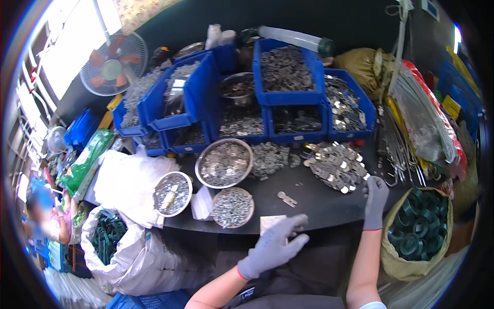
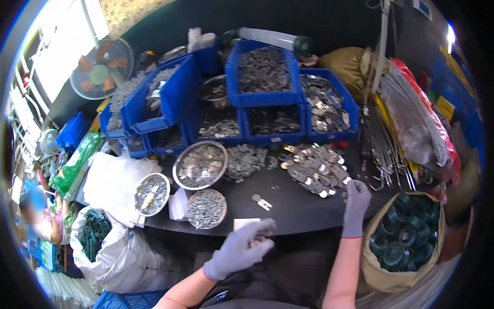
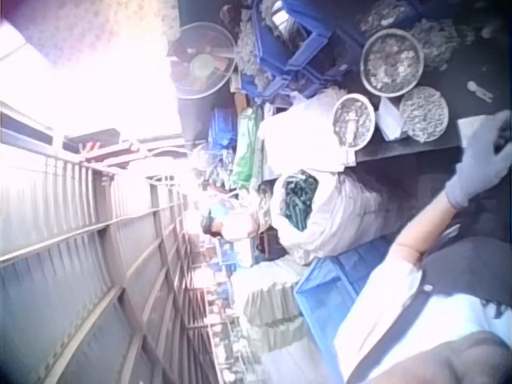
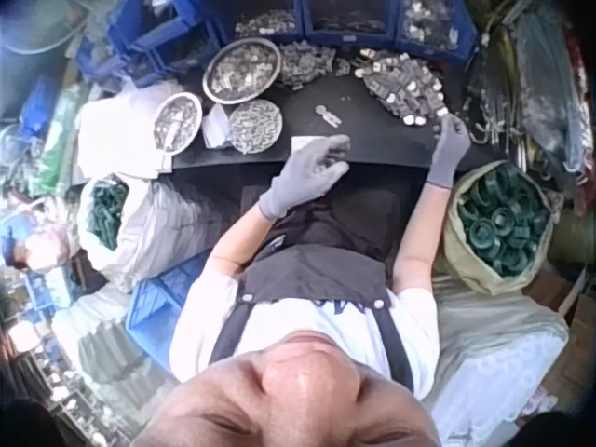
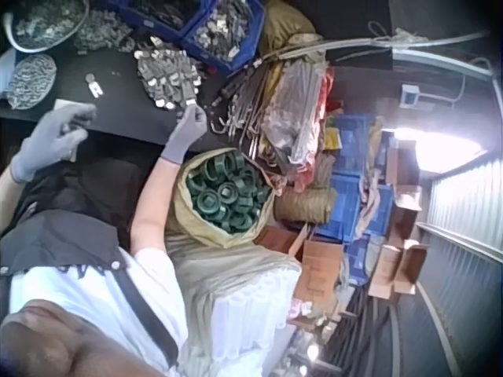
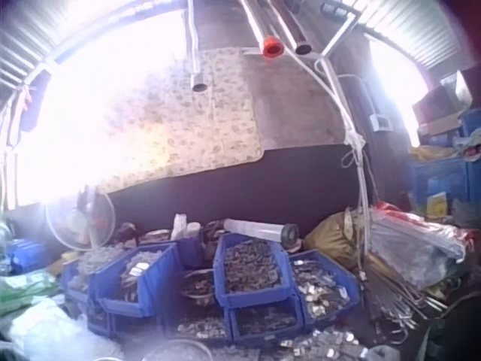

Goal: The person assembles small metal bracket components by hand, joining them with screws or pins.

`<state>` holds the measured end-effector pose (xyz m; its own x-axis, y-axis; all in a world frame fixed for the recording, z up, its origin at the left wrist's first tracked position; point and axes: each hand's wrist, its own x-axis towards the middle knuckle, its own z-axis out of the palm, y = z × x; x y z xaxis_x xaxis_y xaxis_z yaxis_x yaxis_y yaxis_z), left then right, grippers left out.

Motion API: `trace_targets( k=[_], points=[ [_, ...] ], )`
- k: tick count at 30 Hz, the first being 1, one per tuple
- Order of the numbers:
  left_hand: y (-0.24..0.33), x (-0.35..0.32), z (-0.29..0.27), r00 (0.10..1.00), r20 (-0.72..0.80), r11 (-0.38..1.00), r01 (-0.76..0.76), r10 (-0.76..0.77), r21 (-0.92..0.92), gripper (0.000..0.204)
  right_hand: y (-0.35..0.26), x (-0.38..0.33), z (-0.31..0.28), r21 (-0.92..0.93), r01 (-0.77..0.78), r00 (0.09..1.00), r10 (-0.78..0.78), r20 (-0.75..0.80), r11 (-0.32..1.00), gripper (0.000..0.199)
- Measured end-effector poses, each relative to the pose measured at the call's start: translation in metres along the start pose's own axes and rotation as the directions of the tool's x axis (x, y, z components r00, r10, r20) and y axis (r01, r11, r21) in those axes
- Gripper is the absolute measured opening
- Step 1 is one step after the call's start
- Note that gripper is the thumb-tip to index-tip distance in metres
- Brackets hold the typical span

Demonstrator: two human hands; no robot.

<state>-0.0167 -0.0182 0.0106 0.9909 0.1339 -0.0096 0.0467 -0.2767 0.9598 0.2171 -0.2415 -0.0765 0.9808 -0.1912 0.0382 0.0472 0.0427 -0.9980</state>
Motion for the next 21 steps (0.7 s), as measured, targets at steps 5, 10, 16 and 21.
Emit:
trace_targets(
  k=[5,10,16,21],
  points=[
    [-0.015,-0.020,0.005,0.959,0.067,0.943,-0.282,0.274,0.175,0.039,0.037,0.040,-0.026,-0.426,0.191,0.977,-0.215,-0.009,0.884,0.028],
    [-0.024,-0.051,-0.027,0.973,-0.081,0.937,-0.183,0.216,0.299,0.030,-0.021,-0.040,0.020,-0.478,0.499,0.849,-0.519,0.100,0.723,0.029],
    [-0.019,-0.061,-0.060,0.963,-0.243,0.966,-0.051,0.114,0.252,0.027,-0.026,-0.108,0.093,-0.285,0.774,0.573,-0.433,0.696,0.566,0.026],
    [-0.013,-0.053,-0.066,0.974,-0.129,0.912,-0.121,0.185,0.392,0.029,-0.010,-0.122,0.140,-0.426,0.780,0.552,-0.182,0.814,0.459,0.031]
  ],
)
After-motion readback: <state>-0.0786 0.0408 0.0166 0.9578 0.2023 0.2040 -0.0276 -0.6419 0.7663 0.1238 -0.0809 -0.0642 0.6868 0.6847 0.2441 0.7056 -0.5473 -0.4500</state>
